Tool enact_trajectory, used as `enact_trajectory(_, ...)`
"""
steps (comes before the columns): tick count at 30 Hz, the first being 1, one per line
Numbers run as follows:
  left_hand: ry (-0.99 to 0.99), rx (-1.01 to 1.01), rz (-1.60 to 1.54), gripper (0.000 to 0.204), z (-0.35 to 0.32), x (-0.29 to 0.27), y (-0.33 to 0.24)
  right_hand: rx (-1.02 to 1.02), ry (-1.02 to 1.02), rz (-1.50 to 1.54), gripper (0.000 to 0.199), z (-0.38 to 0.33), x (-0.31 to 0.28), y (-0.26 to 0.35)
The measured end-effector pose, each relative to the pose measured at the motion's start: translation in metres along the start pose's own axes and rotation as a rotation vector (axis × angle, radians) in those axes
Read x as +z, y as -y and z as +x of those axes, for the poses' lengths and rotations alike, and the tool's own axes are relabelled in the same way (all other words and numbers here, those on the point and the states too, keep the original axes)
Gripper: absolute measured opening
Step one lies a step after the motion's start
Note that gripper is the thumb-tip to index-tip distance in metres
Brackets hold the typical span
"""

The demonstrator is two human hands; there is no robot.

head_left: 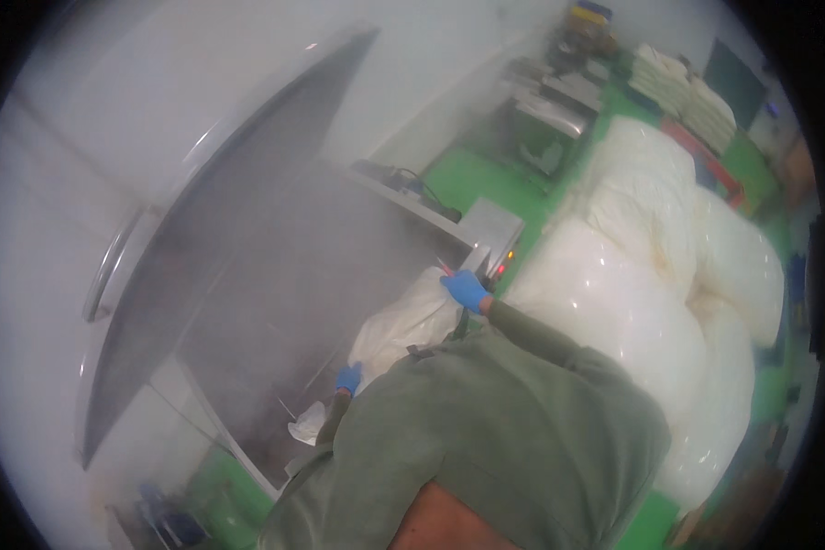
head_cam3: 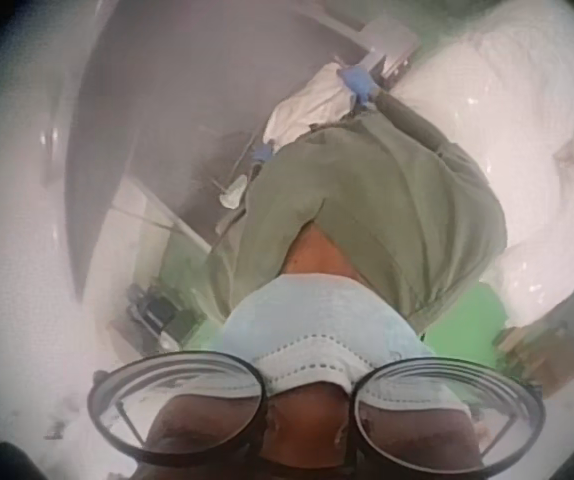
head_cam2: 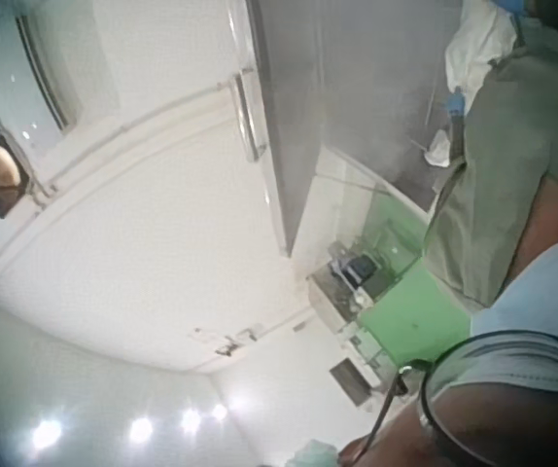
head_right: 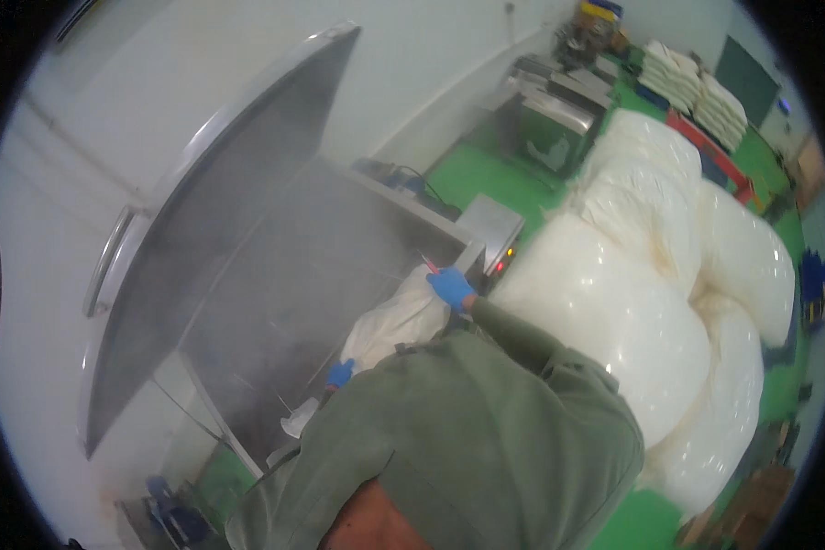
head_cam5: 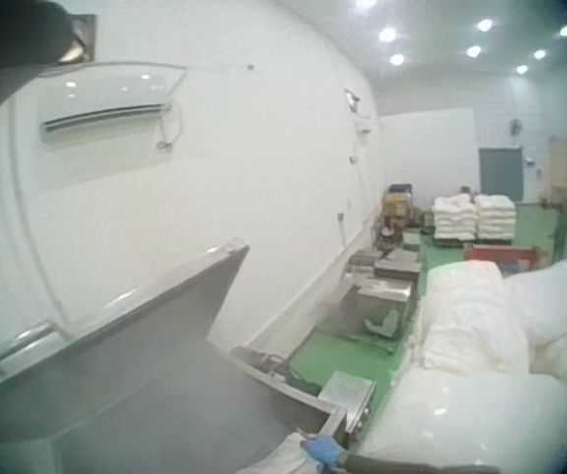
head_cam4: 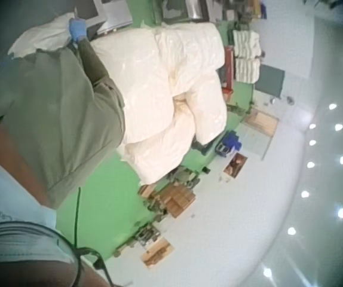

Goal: Unloading large bags of white powder into an industrial mixing machine using a utility knife to cut the bags open.

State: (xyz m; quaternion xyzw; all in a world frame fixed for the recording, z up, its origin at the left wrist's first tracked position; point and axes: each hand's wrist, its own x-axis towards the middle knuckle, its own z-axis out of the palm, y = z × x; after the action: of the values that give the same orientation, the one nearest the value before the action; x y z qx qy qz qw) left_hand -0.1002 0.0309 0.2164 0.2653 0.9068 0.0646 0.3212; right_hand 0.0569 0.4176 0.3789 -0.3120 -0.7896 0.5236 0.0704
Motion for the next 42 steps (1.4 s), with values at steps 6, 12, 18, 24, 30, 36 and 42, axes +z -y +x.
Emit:
enact_trajectory(6, -0.747, 0.103, 0.125, 0.029, -0.009, -0.026, -0.018, -0.161, 0.026, -0.145, 0.035, 0.088, 0.012, -0.056)
enact_trajectory(12, -0.662, 0.125, -0.531, 0.046, -0.107, -0.059, -0.012, -0.346, -0.079, 0.105, 0.024, 0.112, -0.019, -0.09)
enact_trajectory(18, -0.305, -0.416, -0.185, 0.057, -0.169, 0.072, 0.098, -0.59, 0.127, -0.471, 0.027, 0.106, 0.003, -0.067)
enact_trajectory(24, -0.786, -1.189, -0.709, 0.089, -0.198, 0.063, 0.052, -0.491, 0.289, -0.399, 0.024, 0.125, -0.02, -0.091)
enact_trajectory(30, -0.633, -0.572, -1.037, 0.079, -0.206, 0.149, 0.099, 0.178, 0.227, 0.316, 0.02, 0.137, 0.023, -0.095)
enact_trajectory(36, -0.819, -0.584, -1.433, 0.035, -0.149, 0.075, 0.122, -0.709, 0.01, -0.731, 0.017, 0.148, 0.057, -0.076)
enact_trajectory(42, -1.009, -0.386, -0.089, 0.023, -0.146, -0.094, 0.04, -0.436, 0.114, -0.652, 0.02, 0.229, 0.084, -0.058)
